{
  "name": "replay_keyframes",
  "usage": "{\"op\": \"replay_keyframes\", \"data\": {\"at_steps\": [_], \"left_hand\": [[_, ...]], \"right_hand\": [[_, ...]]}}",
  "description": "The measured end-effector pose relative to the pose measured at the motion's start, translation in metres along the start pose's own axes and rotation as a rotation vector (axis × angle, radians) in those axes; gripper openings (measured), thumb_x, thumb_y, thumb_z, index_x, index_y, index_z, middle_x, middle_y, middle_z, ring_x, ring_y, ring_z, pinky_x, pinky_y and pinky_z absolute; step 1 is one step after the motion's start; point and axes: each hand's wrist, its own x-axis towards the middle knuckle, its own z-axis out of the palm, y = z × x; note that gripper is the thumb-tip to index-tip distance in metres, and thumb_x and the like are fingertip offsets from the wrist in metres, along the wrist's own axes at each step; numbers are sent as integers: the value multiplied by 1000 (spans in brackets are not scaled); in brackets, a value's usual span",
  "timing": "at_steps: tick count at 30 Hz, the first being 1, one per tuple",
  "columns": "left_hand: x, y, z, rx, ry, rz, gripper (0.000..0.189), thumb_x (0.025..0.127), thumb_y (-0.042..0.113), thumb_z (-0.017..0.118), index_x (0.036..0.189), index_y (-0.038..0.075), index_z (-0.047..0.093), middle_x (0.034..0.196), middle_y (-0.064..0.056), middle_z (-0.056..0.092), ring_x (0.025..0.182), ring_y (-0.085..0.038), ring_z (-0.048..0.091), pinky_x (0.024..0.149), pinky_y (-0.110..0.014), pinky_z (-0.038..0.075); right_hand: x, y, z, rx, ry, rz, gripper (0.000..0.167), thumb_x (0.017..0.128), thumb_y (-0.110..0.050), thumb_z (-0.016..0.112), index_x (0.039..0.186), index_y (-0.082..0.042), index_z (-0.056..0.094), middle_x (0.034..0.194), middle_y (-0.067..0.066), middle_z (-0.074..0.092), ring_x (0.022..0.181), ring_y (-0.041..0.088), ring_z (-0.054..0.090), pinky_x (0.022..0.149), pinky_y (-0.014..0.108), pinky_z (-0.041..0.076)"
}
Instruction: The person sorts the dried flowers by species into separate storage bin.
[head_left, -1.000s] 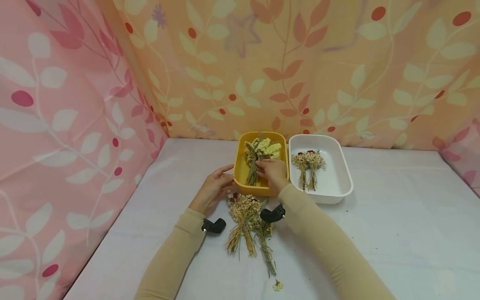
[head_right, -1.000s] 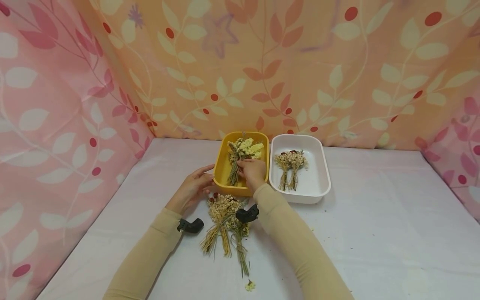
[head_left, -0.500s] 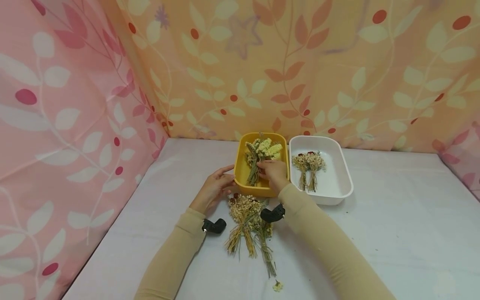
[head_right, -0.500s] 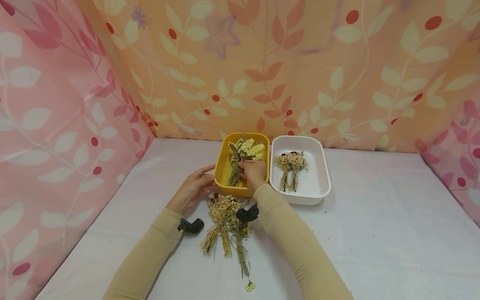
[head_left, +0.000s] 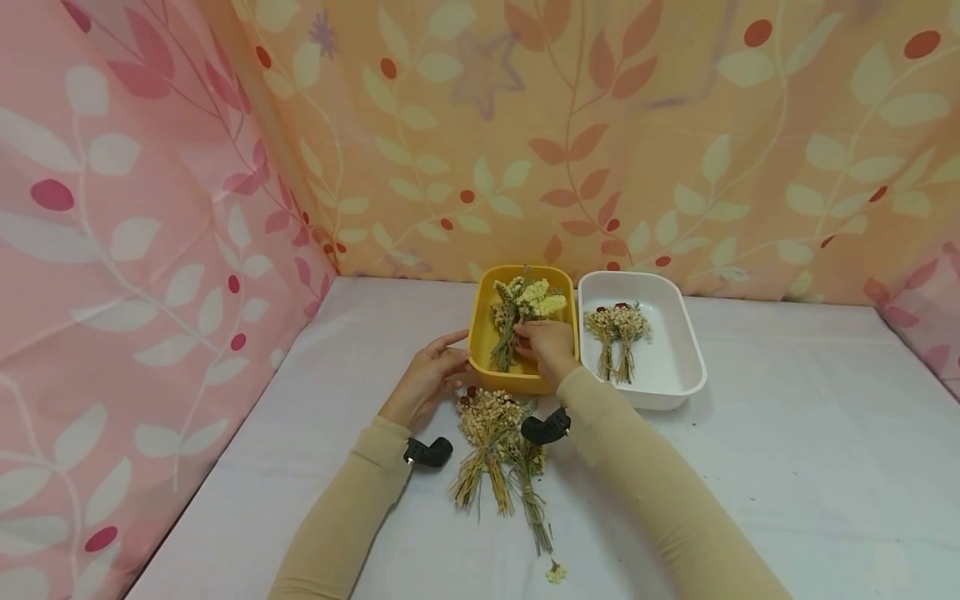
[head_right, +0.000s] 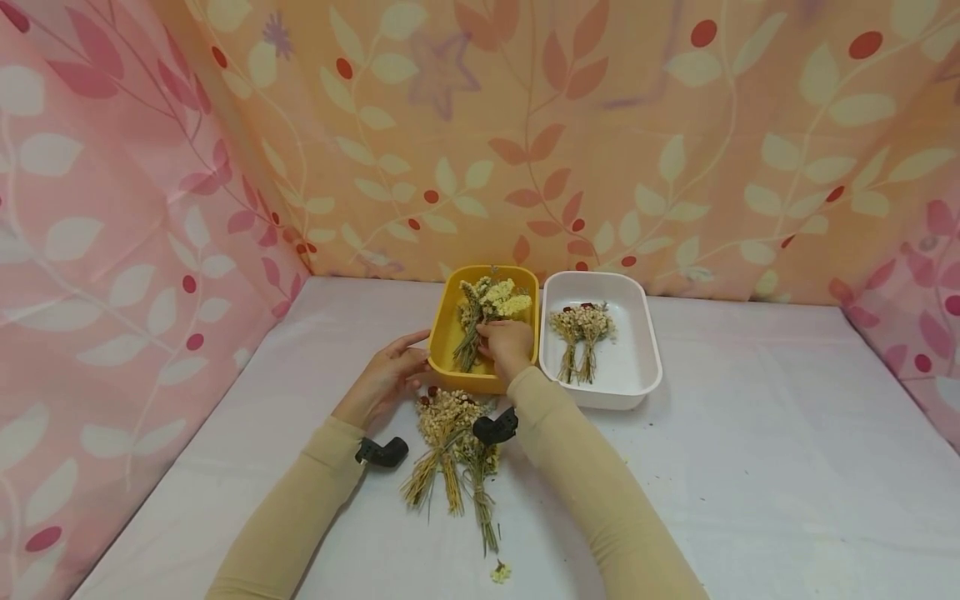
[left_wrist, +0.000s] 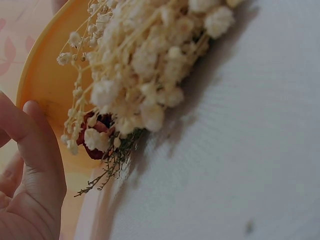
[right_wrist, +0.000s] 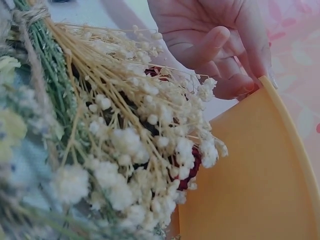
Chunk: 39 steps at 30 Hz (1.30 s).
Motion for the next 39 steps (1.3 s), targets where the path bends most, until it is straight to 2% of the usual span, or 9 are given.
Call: {"op": "replay_keyframes", "data": {"at_steps": [2, 7, 12, 14, 18, 25, 28, 34, 39], "left_hand": [[0, 0, 0, -1, 4, -1, 50, 99, 19, 63, 147, 20, 50, 97, 1, 62, 83, -10, 64, 59, -18, 51], [0, -1, 0, 4, 2, 5, 50, 99, 19, 63, 147, 19, 50, 98, 1, 61, 82, -10, 63, 59, -18, 50], [-1, 0, 0, 12, -4, 15, 51, 99, 19, 63, 148, 19, 49, 98, 1, 61, 83, -10, 63, 59, -18, 50], [-1, 0, 0, 11, -5, 15, 51, 99, 19, 63, 148, 19, 49, 97, 1, 61, 82, -10, 64, 59, -18, 50], [-1, 0, 1, 8, -5, 13, 48, 100, 20, 62, 147, 21, 50, 97, 1, 62, 82, -9, 64, 59, -18, 51], [0, 0, 0, 7, -2, 8, 47, 100, 20, 62, 145, 22, 51, 100, 0, 61, 82, -9, 64, 59, -18, 51], [0, 0, 0, 12, -4, 12, 47, 100, 20, 62, 146, 21, 51, 100, 0, 61, 82, -9, 64, 60, -18, 51], [0, -2, -1, 12, -4, 15, 47, 100, 19, 62, 146, 20, 51, 100, 0, 60, 82, -9, 64, 60, -18, 51], [1, -2, -1, 5, -7, 19, 47, 99, 19, 62, 145, 21, 51, 100, 0, 61, 84, -9, 64, 60, -18, 51]], "right_hand": [[0, 0, 0, -3, 6, 6, 35, 95, -6, 65, 130, 4, 63, 130, 18, 63, 90, 17, 65, 99, 37, 55], [-1, -1, -1, -18, 7, 2, 34, 95, -5, 65, 128, 4, 64, 129, 18, 65, 98, 21, 68, 97, 36, 56], [-3, -2, -4, -20, 1, -28, 29, 94, -5, 67, 122, 5, 67, 116, 16, 70, 93, 20, 71, 86, 31, 60], [-5, -2, -4, -39, -8, -46, 29, 94, -5, 67, 121, 6, 68, 115, 17, 70, 94, 21, 71, 86, 32, 60], [-8, -3, -5, -112, -32, -79, 31, 97, -7, 62, 125, 7, 65, 125, 22, 66, 103, 25, 70, 96, 37, 56], [-15, -9, -7, -132, -84, -92, 30, 99, -7, 60, 125, 9, 65, 127, 26, 65, 112, 33, 68, 100, 41, 54], [-19, -11, -8, -133, -114, -97, 31, 99, -7, 61, 125, 8, 65, 126, 26, 65, 109, 31, 70, 100, 41, 54], [-32, -13, -15, -132, -183, -135, 35, 99, -8, 60, 129, 10, 61, 127, 28, 64, 92, 18, 73, 99, 40, 54], [-43, -14, -27, -126, -239, -126, 37, 100, -12, 60, 132, 8, 60, 131, 27, 62, 111, 28, 70, 102, 41, 51]]}}
